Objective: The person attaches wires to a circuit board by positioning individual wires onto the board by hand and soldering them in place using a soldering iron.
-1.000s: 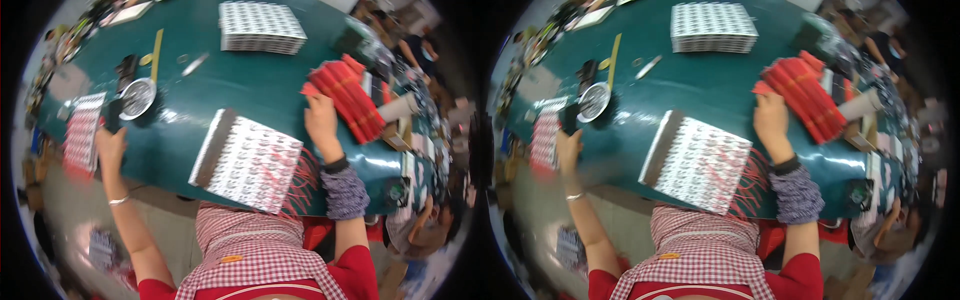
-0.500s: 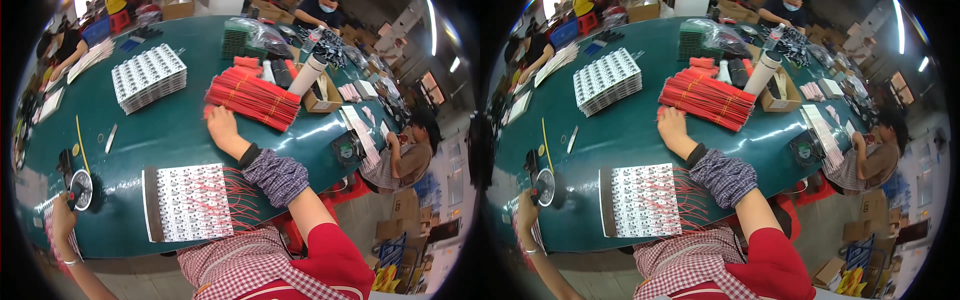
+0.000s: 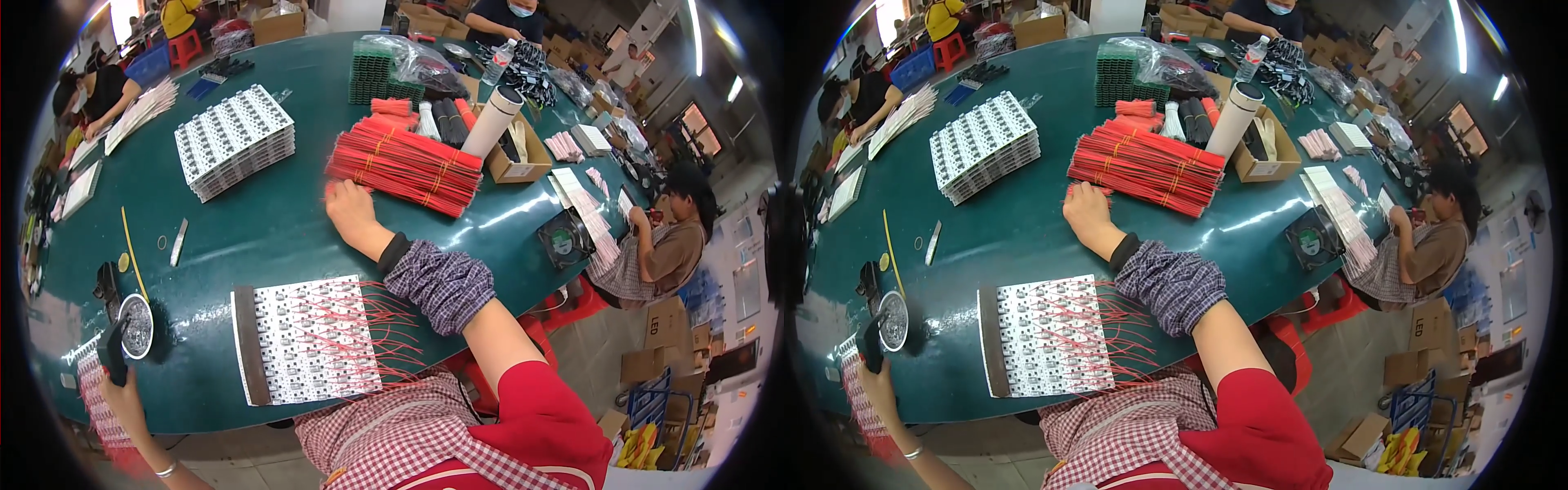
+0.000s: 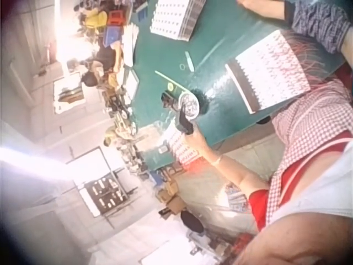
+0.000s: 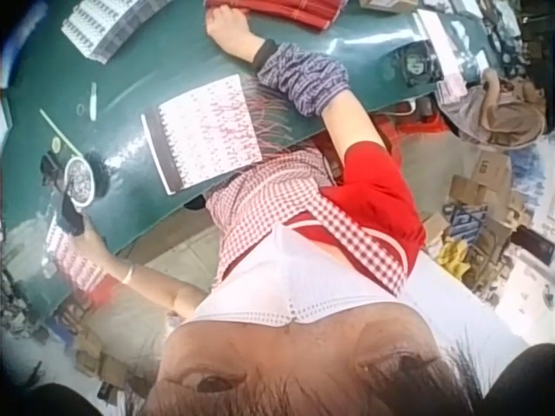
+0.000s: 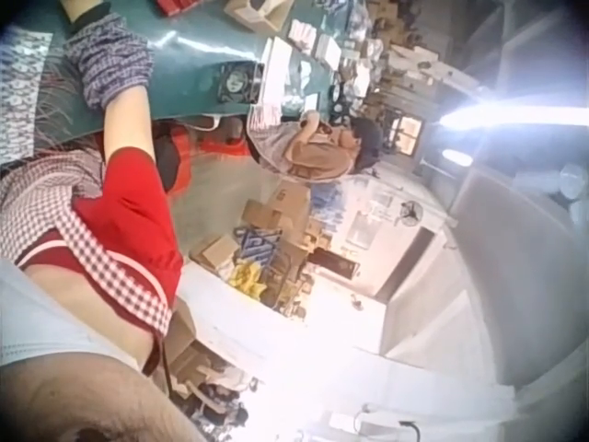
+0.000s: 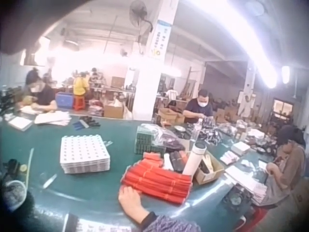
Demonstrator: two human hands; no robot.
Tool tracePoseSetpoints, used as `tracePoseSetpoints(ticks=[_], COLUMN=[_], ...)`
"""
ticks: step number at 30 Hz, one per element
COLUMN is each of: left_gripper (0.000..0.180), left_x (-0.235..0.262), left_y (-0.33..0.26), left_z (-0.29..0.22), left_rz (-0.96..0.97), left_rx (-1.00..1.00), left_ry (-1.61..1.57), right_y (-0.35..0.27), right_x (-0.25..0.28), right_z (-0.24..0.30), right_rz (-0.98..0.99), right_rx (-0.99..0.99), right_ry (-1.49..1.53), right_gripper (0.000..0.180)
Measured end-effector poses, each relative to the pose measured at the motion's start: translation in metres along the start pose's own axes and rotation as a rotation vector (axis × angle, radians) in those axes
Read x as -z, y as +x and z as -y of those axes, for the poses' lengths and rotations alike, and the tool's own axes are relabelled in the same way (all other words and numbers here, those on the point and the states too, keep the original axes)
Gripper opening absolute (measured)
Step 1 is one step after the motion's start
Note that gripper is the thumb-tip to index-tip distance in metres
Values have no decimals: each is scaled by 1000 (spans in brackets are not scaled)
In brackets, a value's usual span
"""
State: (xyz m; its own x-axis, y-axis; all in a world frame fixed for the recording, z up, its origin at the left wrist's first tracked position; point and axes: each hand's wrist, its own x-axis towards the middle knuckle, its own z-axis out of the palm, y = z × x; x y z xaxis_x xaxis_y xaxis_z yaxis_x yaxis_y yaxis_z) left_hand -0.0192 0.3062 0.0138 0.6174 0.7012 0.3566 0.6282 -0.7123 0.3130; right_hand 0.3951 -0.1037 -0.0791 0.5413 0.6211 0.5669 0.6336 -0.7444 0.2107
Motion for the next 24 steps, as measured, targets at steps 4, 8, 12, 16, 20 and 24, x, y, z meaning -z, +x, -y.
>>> tracePoseSetpoints(ticks=[4, 8, 12, 16, 20, 24], left_gripper=[33, 25, 24, 25, 25, 27], left_x=[2, -17, -16, -18, -11, -6], left_y=[-34, -79, -107, -123, -132, -139], left_z=[-3, -44, -55, -65, -78, -84], left_rz=[59, -232, -225, -210, -213, -198], left_rx=[470, 471, 513, 530, 536, 534], left_ry=[-376, -993, -1255, -1304, -1284, -1300], right_y=[1, -4, -3, -3, -3, 3], right_x=[-2, -1, 1, 8, 15, 24], right_z=[2, -10, -13, -19, -20, -23], right_rz=[-12, -33, -41, -48, -32, -2], right_rx=[5, -35, -48, -35, -12, 64], right_ry=[47, 99, 171, 219, 237, 200], right_gripper=[11, 9, 11, 9, 8, 10])
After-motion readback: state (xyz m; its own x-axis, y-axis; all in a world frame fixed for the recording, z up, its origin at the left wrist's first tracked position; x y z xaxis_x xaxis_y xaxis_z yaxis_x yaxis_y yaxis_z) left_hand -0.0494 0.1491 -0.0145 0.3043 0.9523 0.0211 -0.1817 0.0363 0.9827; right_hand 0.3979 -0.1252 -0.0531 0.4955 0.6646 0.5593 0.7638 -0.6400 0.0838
